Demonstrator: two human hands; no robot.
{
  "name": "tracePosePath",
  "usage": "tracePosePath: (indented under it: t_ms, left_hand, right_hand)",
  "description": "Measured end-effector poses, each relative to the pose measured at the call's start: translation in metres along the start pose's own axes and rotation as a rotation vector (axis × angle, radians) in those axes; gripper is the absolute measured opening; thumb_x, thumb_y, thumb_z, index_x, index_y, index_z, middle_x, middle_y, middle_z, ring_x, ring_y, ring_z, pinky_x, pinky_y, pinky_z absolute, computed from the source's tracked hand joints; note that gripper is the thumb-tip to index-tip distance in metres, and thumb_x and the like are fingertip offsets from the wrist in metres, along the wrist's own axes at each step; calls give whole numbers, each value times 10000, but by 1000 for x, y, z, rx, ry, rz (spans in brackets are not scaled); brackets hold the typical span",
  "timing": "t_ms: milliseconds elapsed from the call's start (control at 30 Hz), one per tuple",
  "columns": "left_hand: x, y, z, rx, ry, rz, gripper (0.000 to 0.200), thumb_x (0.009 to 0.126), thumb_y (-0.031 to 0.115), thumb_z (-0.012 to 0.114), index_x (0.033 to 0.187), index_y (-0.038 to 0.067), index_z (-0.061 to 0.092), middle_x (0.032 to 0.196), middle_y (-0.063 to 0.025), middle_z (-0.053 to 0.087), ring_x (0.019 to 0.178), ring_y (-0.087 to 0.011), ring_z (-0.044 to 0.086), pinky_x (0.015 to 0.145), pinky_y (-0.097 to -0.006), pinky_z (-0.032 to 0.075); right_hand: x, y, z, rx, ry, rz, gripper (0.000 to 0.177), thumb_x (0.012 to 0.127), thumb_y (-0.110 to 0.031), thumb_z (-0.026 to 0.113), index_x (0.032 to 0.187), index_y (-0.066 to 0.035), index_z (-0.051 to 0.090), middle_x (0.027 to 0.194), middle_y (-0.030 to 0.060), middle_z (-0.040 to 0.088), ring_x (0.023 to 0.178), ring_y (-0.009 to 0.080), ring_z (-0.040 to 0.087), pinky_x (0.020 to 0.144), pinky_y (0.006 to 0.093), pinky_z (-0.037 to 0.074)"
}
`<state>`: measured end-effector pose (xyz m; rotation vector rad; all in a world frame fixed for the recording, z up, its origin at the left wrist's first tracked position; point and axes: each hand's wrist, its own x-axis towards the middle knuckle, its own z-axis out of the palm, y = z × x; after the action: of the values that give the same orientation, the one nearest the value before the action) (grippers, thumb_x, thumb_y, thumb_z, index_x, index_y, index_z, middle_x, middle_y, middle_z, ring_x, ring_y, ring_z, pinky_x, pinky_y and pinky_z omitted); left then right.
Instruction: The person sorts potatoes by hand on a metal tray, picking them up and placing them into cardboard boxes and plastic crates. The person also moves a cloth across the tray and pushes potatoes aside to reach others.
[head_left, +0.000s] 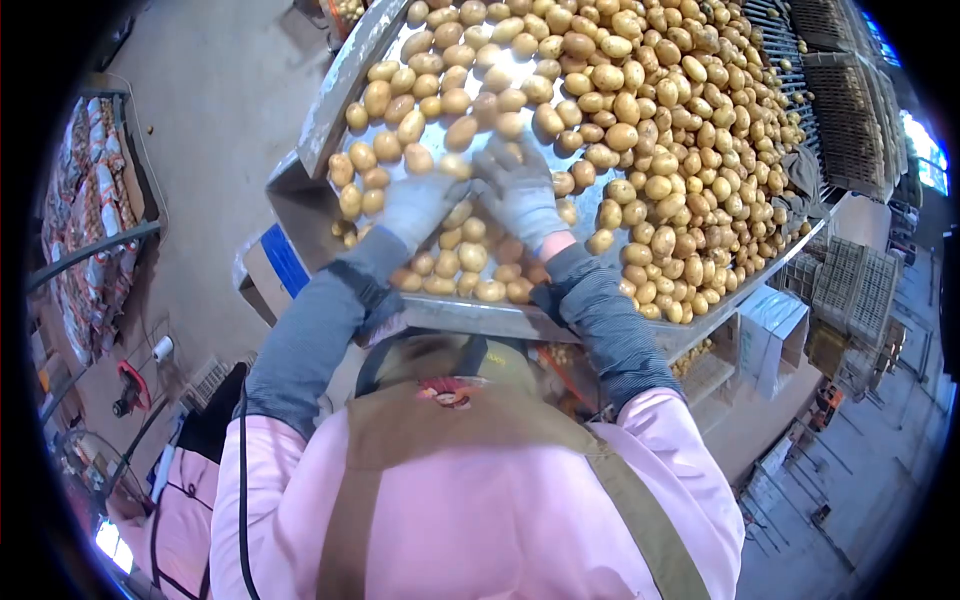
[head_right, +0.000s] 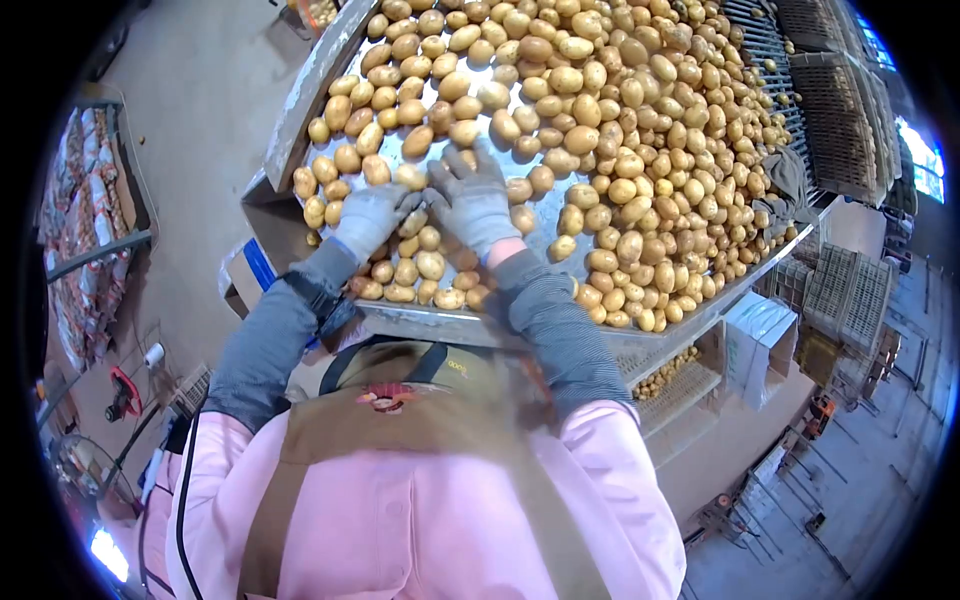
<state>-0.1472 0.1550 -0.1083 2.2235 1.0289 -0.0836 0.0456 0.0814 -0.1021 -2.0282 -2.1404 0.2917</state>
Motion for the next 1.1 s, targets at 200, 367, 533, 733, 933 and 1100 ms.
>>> tracePosePath:
  t_ms: [200,367,533,733,933,1100]
  left_hand:
    - [5,-12,-30,-351,322,-260,255,946,260,668,1130,87,702,1032,-111,721,917,-254,684,858,-360,525]
    - [70,-37,-64,-370,567,-172,340,923,194,635,1251,106,645,1235,-140,662,1124,-291,642,982,-373,492]
    - [112,-39,-105,-371,468,-145,400,897,84,582,1294,102,627,1240,-161,652,1164,-313,627,1047,-367,466]
    - [171,-17,-108,105,238,-53,381,939,249,557,1306,163,606,1220,-151,655,1084,-339,650,944,-444,518]
    - [275,-62,-139,18,313,-107,528,937,385,624,1357,73,552,1351,-198,594,1252,-387,555,1062,-442,433]
    - [223,-4,-129,-26,276,-257,636,881,534,663,1321,87,558,1263,-178,608,1138,-349,627,950,-448,502]
  right_hand:
    - [60,51,-75,-143,78,167,428,888,-376,621,1198,-88,682,1367,166,565,1274,348,521,1120,495,347]
    - [34,20,2,101,71,-52,629,879,-375,661,1424,-102,505,1559,142,391,1366,422,433,1092,535,390]
    - [66,70,-91,369,-114,457,553,884,-361,664,1361,-101,562,1274,165,641,1184,387,581,1046,445,446]
    - [134,102,-63,-258,205,144,549,903,-425,636,1381,-169,550,1456,80,466,1362,383,405,975,600,397]
    - [44,66,-39,-8,269,-35,166,841,-258,650,964,-147,627,958,72,618,915,278,589,754,487,449]
    - [71,141,-94,-18,229,37,122,854,-237,658,813,-124,639,689,62,591,588,298,553,631,466,450]
